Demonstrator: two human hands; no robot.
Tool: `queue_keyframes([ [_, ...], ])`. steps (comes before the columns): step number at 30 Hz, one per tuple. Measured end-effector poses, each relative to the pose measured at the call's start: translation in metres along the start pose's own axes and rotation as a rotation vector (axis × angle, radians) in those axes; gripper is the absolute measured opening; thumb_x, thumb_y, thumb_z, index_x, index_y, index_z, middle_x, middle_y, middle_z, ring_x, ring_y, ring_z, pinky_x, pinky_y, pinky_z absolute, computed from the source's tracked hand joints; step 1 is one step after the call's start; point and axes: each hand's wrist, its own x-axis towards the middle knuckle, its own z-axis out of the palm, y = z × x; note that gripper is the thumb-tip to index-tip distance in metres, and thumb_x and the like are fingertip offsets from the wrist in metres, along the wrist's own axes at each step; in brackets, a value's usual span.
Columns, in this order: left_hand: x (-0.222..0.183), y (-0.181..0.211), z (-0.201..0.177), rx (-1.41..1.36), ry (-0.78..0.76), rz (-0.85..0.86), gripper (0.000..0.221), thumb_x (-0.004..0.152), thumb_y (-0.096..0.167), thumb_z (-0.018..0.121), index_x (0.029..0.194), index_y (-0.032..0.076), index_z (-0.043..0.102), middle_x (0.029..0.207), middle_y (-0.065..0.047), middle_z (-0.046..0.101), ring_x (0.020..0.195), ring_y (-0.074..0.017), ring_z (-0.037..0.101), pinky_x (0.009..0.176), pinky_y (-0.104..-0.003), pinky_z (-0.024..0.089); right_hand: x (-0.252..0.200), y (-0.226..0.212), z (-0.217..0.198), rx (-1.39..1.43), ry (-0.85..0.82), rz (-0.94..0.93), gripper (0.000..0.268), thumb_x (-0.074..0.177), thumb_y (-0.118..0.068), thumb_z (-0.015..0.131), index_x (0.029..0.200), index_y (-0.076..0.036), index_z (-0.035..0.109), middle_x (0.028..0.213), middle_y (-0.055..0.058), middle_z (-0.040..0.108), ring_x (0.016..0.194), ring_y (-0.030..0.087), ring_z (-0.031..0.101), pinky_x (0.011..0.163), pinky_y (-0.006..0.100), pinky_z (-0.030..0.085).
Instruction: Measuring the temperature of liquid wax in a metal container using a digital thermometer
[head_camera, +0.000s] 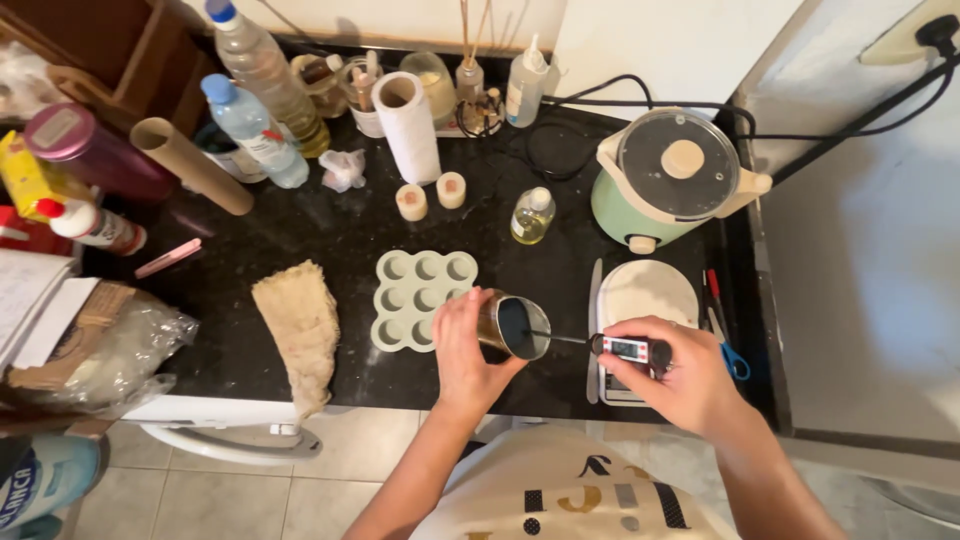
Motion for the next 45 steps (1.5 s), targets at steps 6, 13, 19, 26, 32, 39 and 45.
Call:
queue_keyframes([
  [6, 0.02, 0.009, -0.041, 0.198, 0.173, 0.077, 0.122, 0.05, 0.023, 0.103, 0.151, -0.003, 0.039, 0.132, -0.016, 0.064, 0.119, -0.0396, 0.061, 0.109, -0.061, 0.042, 0.004, 0.016, 0.013, 0.22, 0.02, 0.075, 0.035, 0.068, -0.003, 0.091, 0.102, -0.007, 0.08, 0.08, 0.007, 0.081, 0.064, 0.01, 0.069, 0.06, 0.024, 0.058],
  [13, 0.025, 0.016, -0.06, 0.263, 0.27, 0.101, 0.11, 0.061, 0.022, 0.098, 0.149, -0.002, 0.038, 0.132, -0.016, 0.064, 0.117, -0.0376, 0.063, 0.109, -0.06, 0.041, 0.006, 0.0, 0.021, 0.29, 0.01, 0.004, 0.032, 0.072, -0.001, 0.085, 0.103, -0.003, 0.079, 0.076, 0.009, 0.079, 0.06, 0.007, 0.063, 0.051, 0.023, 0.056],
  [19, 0.02, 0.013, -0.064, 0.267, 0.327, 0.132, 0.103, 0.067, 0.024, 0.096, 0.149, -0.001, 0.04, 0.131, -0.017, 0.065, 0.115, -0.039, 0.064, 0.106, -0.06, 0.043, 0.0, -0.018, 0.029, 0.187, 0.04, -0.125, 0.029, 0.07, -0.003, 0.084, 0.099, -0.005, 0.081, 0.076, 0.008, 0.081, 0.056, 0.013, 0.071, 0.05, 0.025, 0.058],
  [26, 0.013, 0.015, -0.073, 0.295, 0.302, 0.129, 0.094, 0.089, 0.038, 0.085, 0.157, 0.01, 0.026, 0.138, -0.014, 0.06, 0.123, -0.0303, 0.063, 0.108, -0.051, 0.045, -0.012, -0.032, 0.033, -0.012, 0.023, -0.194, 0.025, 0.083, -0.018, 0.078, 0.107, -0.013, 0.072, 0.096, -0.001, 0.08, 0.068, 0.007, 0.071, 0.062, 0.019, 0.054],
  [32, 0.006, 0.013, -0.073, 0.277, 0.284, 0.123, 0.092, 0.089, 0.038, 0.085, 0.156, 0.01, 0.028, 0.139, -0.014, 0.06, 0.125, -0.0313, 0.062, 0.11, -0.052, 0.044, -0.015, -0.044, 0.035, -0.033, 0.041, -0.202, 0.025, 0.082, -0.018, 0.078, 0.105, -0.013, 0.072, 0.092, -0.001, 0.079, 0.065, 0.008, 0.07, 0.062, 0.021, 0.055],
  [39, 0.004, 0.016, -0.073, 0.307, 0.287, 0.108, 0.092, 0.089, 0.041, 0.085, 0.155, 0.01, 0.029, 0.139, -0.013, 0.06, 0.126, -0.0295, 0.062, 0.113, -0.05, 0.041, -0.016, -0.046, 0.035, -0.018, 0.036, -0.226, 0.025, 0.083, -0.017, 0.078, 0.106, -0.011, 0.072, 0.095, 0.001, 0.08, 0.069, 0.009, 0.073, 0.064, 0.021, 0.056],
  [45, 0.003, 0.013, -0.072, 0.308, 0.29, 0.108, 0.093, 0.089, 0.041, 0.085, 0.156, 0.012, 0.028, 0.139, -0.012, 0.06, 0.125, -0.0285, 0.063, 0.112, -0.049, 0.042, -0.019, -0.043, 0.037, -0.023, 0.044, -0.178, 0.025, 0.08, -0.016, 0.08, 0.103, -0.014, 0.073, 0.094, -0.004, 0.081, 0.061, 0.004, 0.069, 0.058, 0.018, 0.055],
])
